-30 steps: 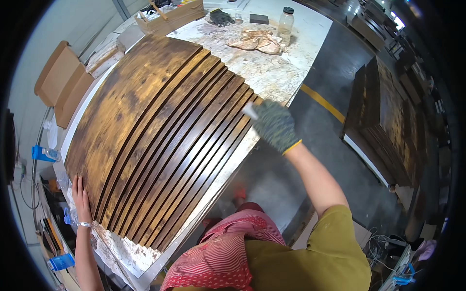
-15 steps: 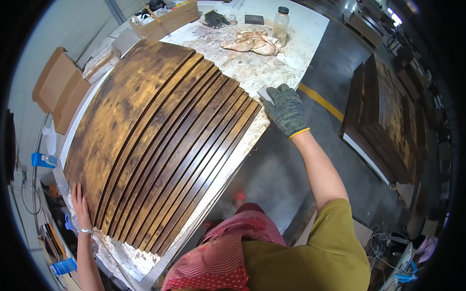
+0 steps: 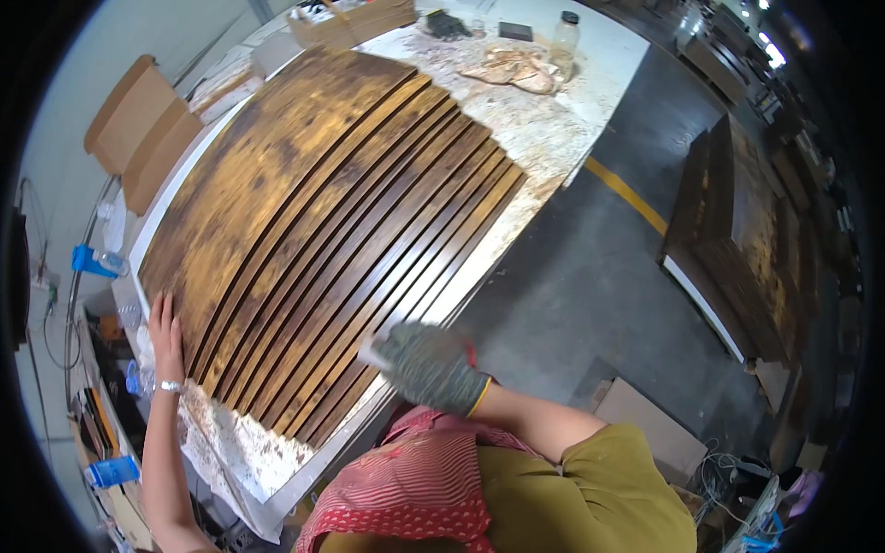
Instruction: The person sands the edges of stacked wooden boards with a sanding block, wipes the boards with a rag, and lifts and aligns the wooden boards by hand.
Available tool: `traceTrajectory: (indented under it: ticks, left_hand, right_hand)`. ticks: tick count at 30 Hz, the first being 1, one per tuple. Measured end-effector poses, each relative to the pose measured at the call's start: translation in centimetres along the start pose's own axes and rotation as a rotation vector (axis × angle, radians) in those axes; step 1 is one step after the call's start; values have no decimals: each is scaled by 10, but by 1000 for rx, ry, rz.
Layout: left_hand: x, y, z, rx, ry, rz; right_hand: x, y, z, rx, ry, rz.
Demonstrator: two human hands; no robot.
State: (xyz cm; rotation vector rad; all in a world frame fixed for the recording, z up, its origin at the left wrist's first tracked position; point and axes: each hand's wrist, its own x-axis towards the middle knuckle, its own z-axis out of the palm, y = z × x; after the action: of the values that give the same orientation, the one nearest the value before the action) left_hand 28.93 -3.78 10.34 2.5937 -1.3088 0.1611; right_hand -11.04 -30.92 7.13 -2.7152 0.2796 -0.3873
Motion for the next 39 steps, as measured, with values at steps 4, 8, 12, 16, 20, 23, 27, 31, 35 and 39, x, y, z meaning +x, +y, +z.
traceTrajectory:
  ticks: [4,8,12,16,20,23,27,31,35,39]
  left_hand:
    - [-2,-3,3,-13,39,12]
    - [-2,-2,7,-21,93,34]
    - [0,-1,11,-22,107,-11]
    - [2,-4,13,-47,141,57]
    - [2,-6,17,-70,165,60]
    - [3,-4,19,-91,208,79]
    - [4,0,20,-96,227,78]
    - [3,3,20,-128,216,37]
    - [4,5,20,-110,196,23]
    - [4,3,16,-90,149,39]
  right_hand:
    - [-1,-19,3,53,37,-94]
    - [-3,39,3,191,472,411]
    - [0,60,10,-121,457,374]
    - [-2,-11,28,-269,327,172]
    - [-6,-82,38,158,2,-129]
    - [3,-87,32,-4,279,-95]
    - [14,-97,42,-46,287,69]
    - [15,-172,85,118,-156,-298]
    - [32,-196,80,287,-16,-378]
    - [78,-186,49,131,111,-396]
